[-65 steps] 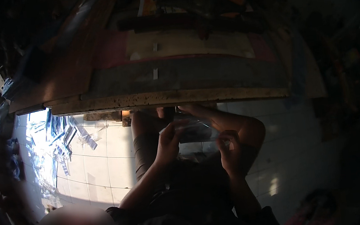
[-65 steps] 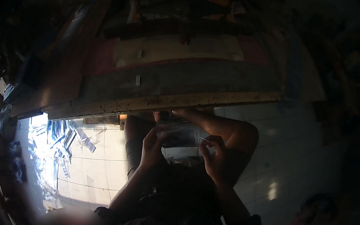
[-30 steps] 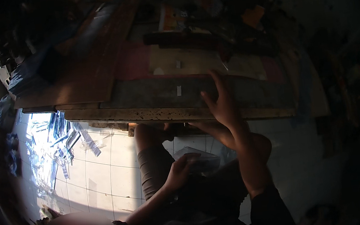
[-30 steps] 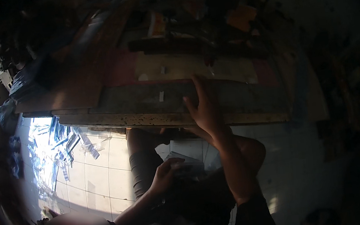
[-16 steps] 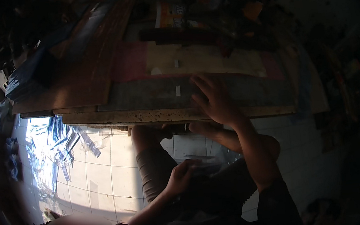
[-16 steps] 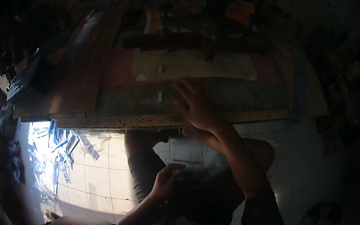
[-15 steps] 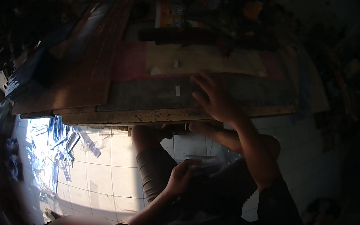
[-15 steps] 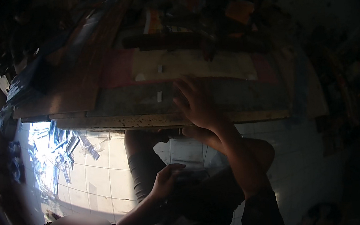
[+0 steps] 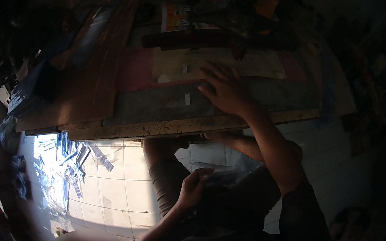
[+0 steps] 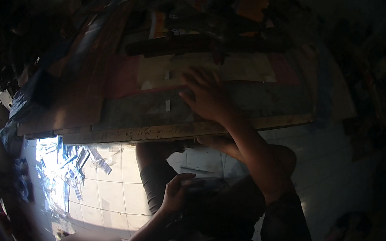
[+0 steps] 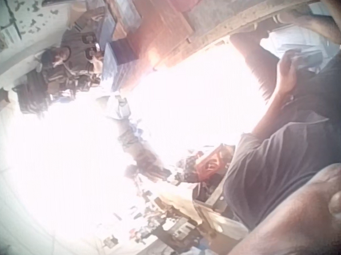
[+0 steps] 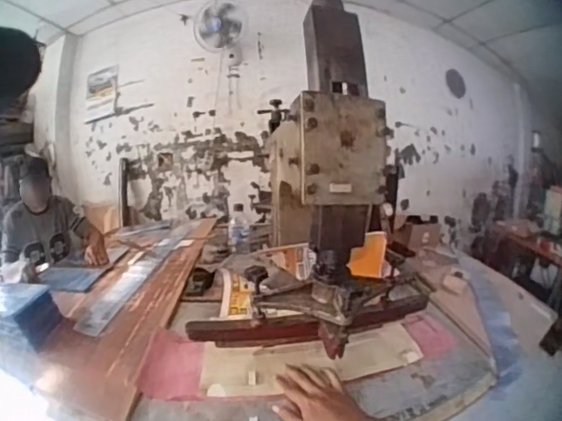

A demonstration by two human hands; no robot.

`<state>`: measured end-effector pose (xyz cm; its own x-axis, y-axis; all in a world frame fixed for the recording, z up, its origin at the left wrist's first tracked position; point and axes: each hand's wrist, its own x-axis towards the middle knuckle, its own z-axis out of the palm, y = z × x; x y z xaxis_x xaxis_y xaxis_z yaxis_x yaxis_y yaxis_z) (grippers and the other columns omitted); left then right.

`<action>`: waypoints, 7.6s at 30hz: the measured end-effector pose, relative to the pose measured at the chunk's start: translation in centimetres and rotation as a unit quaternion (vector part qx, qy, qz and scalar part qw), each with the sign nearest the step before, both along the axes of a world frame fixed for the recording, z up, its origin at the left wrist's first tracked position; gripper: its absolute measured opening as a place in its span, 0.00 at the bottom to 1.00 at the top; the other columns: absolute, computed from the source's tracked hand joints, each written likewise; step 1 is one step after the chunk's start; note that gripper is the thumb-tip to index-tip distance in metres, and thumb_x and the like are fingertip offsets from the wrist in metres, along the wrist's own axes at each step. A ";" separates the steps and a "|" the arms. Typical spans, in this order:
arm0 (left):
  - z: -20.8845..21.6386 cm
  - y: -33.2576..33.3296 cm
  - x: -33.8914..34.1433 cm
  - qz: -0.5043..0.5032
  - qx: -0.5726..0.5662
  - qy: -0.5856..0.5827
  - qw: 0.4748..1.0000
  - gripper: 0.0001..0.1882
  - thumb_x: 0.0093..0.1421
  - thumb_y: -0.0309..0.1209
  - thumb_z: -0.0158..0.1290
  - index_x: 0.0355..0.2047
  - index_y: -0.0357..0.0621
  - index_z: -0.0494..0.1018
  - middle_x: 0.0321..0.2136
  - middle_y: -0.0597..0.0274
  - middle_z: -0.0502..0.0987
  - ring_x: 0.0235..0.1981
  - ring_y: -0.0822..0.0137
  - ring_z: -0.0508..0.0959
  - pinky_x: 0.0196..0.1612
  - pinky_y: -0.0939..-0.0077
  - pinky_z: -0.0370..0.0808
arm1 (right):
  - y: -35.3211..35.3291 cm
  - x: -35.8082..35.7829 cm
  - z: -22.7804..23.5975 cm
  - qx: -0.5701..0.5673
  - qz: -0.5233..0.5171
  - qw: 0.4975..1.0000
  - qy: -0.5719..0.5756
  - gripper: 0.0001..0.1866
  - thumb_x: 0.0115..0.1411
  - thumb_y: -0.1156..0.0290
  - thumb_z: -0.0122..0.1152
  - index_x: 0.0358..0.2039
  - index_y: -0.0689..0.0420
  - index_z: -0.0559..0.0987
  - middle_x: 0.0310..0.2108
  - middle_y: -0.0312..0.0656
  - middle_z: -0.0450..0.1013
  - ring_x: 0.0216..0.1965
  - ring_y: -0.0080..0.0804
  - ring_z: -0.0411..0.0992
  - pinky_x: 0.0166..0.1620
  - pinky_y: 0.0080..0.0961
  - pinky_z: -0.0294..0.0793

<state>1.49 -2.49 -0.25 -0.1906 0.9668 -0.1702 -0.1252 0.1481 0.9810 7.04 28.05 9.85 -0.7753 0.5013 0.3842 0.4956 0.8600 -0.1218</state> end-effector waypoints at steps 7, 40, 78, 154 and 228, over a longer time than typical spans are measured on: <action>-0.6 0.3 -0.2 0.009 -0.001 -0.026 1.000 0.14 0.72 0.27 0.49 0.53 0.35 0.75 0.48 0.54 0.83 0.52 0.68 0.80 0.56 0.72 0.74 | 0.8 -0.6 -0.8 -0.009 -0.005 1.000 0.012 0.29 0.72 0.49 0.51 0.66 0.52 0.71 0.71 0.48 0.59 0.74 0.46 0.54 0.73 0.56 0.48; -1.2 0.4 -0.6 0.021 -0.011 -0.062 0.998 0.14 0.72 0.28 0.49 0.54 0.35 0.75 0.47 0.53 0.83 0.52 0.67 0.81 0.57 0.72 0.74 | 0.6 -0.7 -0.5 -0.015 0.019 0.999 0.028 0.30 0.67 0.52 0.57 0.65 0.55 0.71 0.70 0.47 0.61 0.73 0.45 0.56 0.72 0.55 0.50; -1.3 -0.1 -1.3 0.032 0.026 -0.046 0.998 0.14 0.73 0.29 0.50 0.53 0.33 0.75 0.50 0.53 0.82 0.53 0.67 0.79 0.58 0.71 0.73 | 0.4 -0.3 0.6 -0.033 0.060 0.997 0.027 0.30 0.65 0.59 0.64 0.65 0.56 0.72 0.68 0.46 0.65 0.72 0.43 0.58 0.72 0.49 0.53; 1.1 0.9 -2.5 0.016 0.028 -0.044 0.999 0.15 0.69 0.25 0.51 0.55 0.37 0.75 0.47 0.57 0.82 0.50 0.70 0.80 0.55 0.74 0.76 | -6.6 12.8 -16.1 0.200 -0.204 0.911 0.298 0.32 0.70 0.52 0.55 0.66 0.57 0.62 0.68 0.57 0.56 0.68 0.63 0.51 0.66 0.67 0.50; 2.6 -0.5 -1.6 -0.016 0.128 -0.144 0.981 0.17 0.72 0.25 0.47 0.58 0.30 0.70 0.52 0.48 0.80 0.56 0.57 0.80 0.62 0.65 0.75 | 7.4 -1.9 -2.0 -0.046 0.021 0.994 0.102 0.29 0.68 0.57 0.58 0.62 0.64 0.70 0.61 0.62 0.69 0.63 0.60 0.67 0.66 0.48 0.64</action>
<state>-0.12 -2.94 2.33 -0.1390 0.9896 0.0367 -0.4020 -0.0902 0.9112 5.13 35.43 7.85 -0.7066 0.5107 0.4897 0.4175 0.8597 -0.2942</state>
